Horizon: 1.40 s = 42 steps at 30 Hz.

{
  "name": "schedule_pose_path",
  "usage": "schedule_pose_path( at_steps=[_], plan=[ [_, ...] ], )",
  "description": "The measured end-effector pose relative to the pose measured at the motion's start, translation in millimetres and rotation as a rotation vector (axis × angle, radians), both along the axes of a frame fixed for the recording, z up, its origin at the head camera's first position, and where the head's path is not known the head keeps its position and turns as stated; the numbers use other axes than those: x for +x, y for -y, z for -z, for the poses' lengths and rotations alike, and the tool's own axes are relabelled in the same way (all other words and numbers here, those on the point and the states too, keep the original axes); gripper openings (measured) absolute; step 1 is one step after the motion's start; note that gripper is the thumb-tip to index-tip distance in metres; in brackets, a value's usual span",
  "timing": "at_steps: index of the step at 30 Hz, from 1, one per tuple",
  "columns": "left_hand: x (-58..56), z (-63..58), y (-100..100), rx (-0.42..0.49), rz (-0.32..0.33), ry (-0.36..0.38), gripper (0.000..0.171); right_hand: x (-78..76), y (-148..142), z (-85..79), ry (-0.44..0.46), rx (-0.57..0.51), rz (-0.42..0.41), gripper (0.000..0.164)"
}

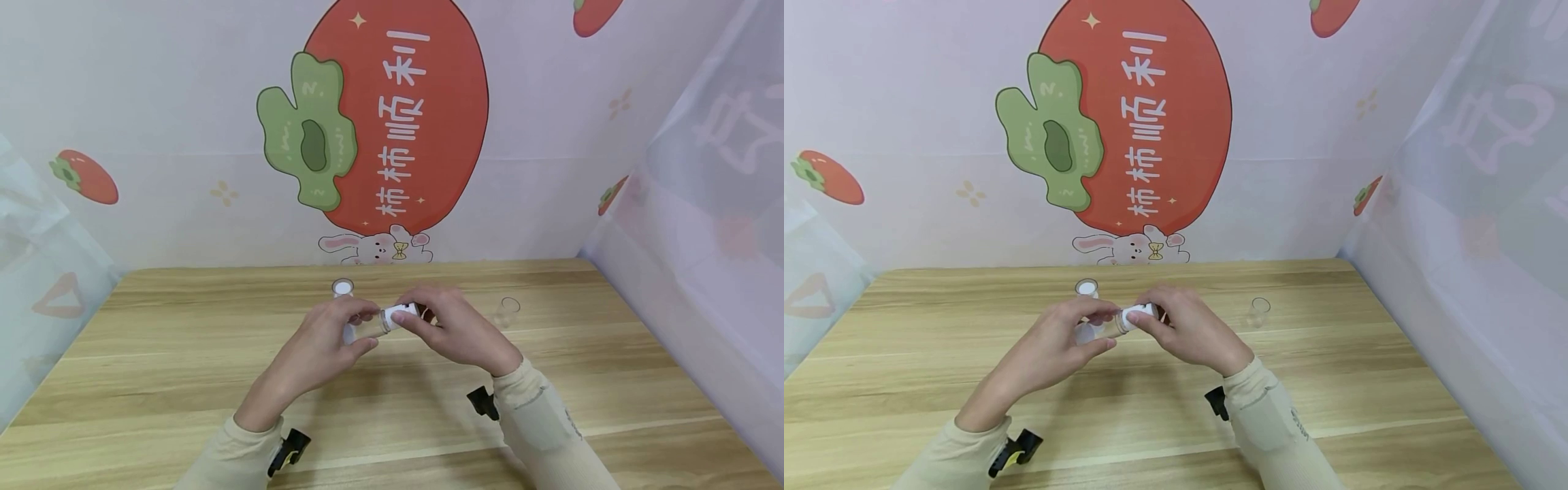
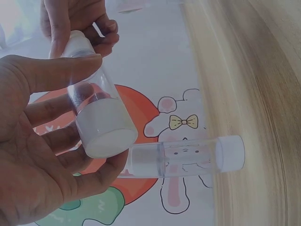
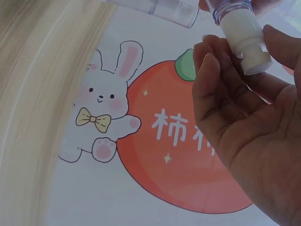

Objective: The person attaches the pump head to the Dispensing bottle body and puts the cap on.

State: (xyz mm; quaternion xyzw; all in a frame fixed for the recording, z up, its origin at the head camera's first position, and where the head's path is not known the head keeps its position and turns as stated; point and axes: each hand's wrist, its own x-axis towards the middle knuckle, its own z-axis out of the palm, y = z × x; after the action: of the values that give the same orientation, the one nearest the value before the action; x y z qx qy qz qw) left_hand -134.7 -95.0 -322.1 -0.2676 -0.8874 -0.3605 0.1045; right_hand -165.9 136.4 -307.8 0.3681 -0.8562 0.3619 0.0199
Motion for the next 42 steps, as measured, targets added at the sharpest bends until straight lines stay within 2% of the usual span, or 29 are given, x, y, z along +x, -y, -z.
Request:
schedule_pose_path(
  at_steps=[13, 20, 25, 30, 34, 42],
  plan=[
    [0.4, 1.1, -2.2, -0.005, 0.013, -0.041, 0.034, 0.5, 1.8, 1.8, 0.013, 0.059, 0.09, 0.023],
    [0.9, -0.1, -2.2, 0.004, 0.008, -0.004, 0.034, 1.6, -0.9, -0.5, 0.042, 0.072, 0.112, 0.027],
    [0.4, -1.5, -1.5, 0.003, 0.003, 0.01, 0.033, 2.3, -4.8, -3.6, 0.035, 0.017, 0.063, 0.021],
    [-0.6, -1.6, 0.0, -0.004, 0.002, 0.01, 0.034, 0.4, -8.1, -2.6, -0.055, -0.043, -0.007, 0.036],
    [-1.1, -1.5, 1.2, -0.007, -0.002, 0.017, 0.034, -0.5, -8.8, -2.2, -0.093, -0.05, -0.033, 0.044],
    [-1.6, -1.7, 1.9, 0.001, 0.004, 0.014, 0.034, -2.5, -8.0, -0.9, -0.134, -0.059, -0.07, 0.041]
  ],
)
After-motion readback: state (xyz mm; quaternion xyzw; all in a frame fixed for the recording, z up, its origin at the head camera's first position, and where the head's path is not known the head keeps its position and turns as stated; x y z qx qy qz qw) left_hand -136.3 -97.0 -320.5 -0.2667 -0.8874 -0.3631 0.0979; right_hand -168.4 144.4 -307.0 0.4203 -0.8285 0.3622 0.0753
